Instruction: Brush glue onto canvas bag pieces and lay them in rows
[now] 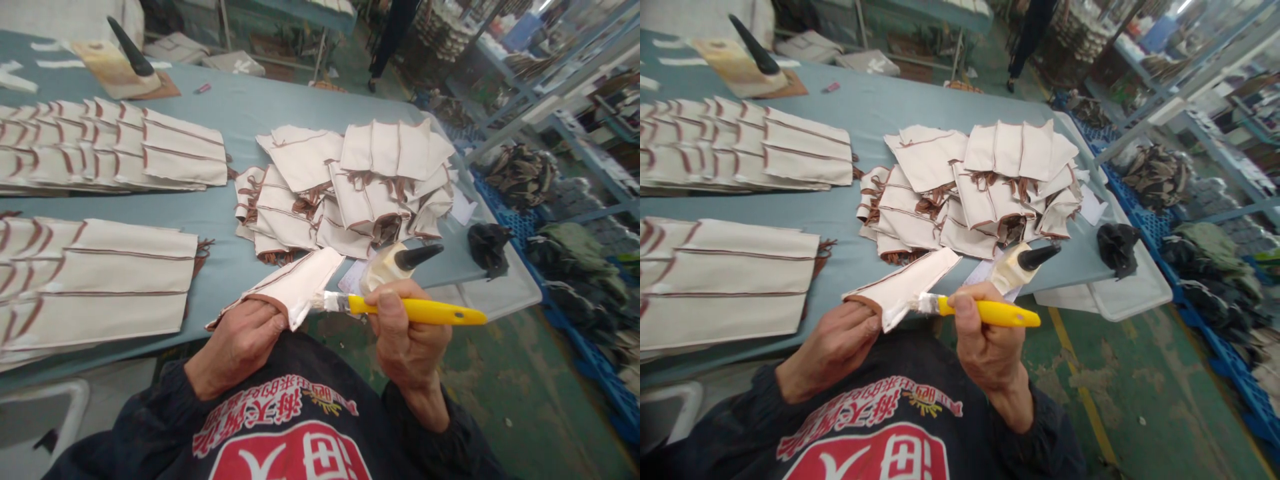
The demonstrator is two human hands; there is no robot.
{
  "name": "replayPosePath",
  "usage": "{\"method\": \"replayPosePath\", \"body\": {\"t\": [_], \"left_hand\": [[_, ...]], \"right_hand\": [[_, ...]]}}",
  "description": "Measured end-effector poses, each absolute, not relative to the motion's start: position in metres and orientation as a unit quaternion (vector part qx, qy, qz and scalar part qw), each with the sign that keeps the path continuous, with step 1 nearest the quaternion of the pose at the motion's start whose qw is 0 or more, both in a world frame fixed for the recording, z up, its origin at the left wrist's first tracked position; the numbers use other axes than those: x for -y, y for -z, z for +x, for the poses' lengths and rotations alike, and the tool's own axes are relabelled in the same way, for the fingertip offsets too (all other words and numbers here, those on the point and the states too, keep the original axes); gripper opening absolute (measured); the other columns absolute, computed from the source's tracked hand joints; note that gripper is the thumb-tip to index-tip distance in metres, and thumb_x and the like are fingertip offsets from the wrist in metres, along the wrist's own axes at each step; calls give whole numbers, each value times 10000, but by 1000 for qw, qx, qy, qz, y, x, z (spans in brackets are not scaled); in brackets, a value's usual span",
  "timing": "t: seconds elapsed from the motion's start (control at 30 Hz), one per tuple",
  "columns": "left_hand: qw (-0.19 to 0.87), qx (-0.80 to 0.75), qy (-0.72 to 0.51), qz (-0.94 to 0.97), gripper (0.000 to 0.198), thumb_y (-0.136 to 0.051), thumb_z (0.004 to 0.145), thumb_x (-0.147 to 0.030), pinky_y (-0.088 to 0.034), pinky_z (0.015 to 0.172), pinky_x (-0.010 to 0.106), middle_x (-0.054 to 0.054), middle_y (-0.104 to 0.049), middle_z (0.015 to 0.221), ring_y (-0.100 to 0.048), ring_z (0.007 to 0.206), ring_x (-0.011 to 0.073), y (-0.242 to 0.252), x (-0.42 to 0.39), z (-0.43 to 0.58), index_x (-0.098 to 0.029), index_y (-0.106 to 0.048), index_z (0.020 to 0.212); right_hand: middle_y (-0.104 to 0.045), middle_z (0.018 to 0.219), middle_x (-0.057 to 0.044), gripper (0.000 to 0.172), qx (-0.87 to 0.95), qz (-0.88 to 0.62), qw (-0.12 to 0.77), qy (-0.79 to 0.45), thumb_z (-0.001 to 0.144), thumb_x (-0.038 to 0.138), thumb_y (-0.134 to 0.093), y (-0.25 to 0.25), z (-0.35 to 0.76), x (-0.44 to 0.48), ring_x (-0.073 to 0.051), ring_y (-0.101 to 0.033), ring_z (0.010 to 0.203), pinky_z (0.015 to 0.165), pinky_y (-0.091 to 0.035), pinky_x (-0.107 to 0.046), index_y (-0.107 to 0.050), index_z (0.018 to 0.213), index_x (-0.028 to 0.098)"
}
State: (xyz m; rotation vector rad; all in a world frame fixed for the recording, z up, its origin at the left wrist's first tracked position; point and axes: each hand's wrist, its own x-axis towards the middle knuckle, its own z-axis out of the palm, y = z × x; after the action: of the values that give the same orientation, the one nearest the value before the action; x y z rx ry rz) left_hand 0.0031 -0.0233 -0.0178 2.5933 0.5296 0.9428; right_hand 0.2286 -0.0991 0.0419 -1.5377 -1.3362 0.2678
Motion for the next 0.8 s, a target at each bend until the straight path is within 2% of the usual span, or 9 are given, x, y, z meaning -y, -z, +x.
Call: {"method": "replayPosePath", "body": {"t": [0.17,0.33,0.57,0.67,0.8], "left_hand": [[152,-185,-327,914,312,-441,990,13,-466,612,296,22,-653,678,-607,636,181,18,23,3,-205,-590,824],[159,-189,-324,913,337,-435,987,13,-486,639,298,22,-655,674,-608,640,185,18,25,-1,-219,-568,781],[202,-209,-335,896,306,-463,957,21,-474,659,303,36,-661,727,-594,680,198,21,28,-5,-211,-582,795],[267,-223,-355,868,301,-472,961,12,-451,648,284,21,-636,728,-565,672,177,18,31,-2,-212,-548,775],[420,-293,-320,797,304,-511,997,-99,-435,619,262,-24,-561,657,-512,609,145,9,31,1,-210,-541,716]], "right_hand": [[-671,639,37,245,647,-601,456,-111,1032,245,-554,-57,207,93,-99,-619,500,492,-458,-217,-644,805,223],[-659,631,37,257,636,-585,471,-180,1038,267,-550,-60,191,100,-95,-599,483,472,-445,-211,-639,802,220],[-412,511,90,368,486,-586,548,-348,1052,443,-581,-47,201,99,-67,-335,373,351,-260,-198,-662,790,199],[-353,471,109,403,442,-567,591,-366,1033,489,-617,-44,205,93,-53,-297,340,332,-207,-179,-630,754,198],[-389,490,101,389,426,-543,638,-341,1021,468,-641,-41,209,91,-48,-317,337,325,-212,-174,-626,739,200]]}}
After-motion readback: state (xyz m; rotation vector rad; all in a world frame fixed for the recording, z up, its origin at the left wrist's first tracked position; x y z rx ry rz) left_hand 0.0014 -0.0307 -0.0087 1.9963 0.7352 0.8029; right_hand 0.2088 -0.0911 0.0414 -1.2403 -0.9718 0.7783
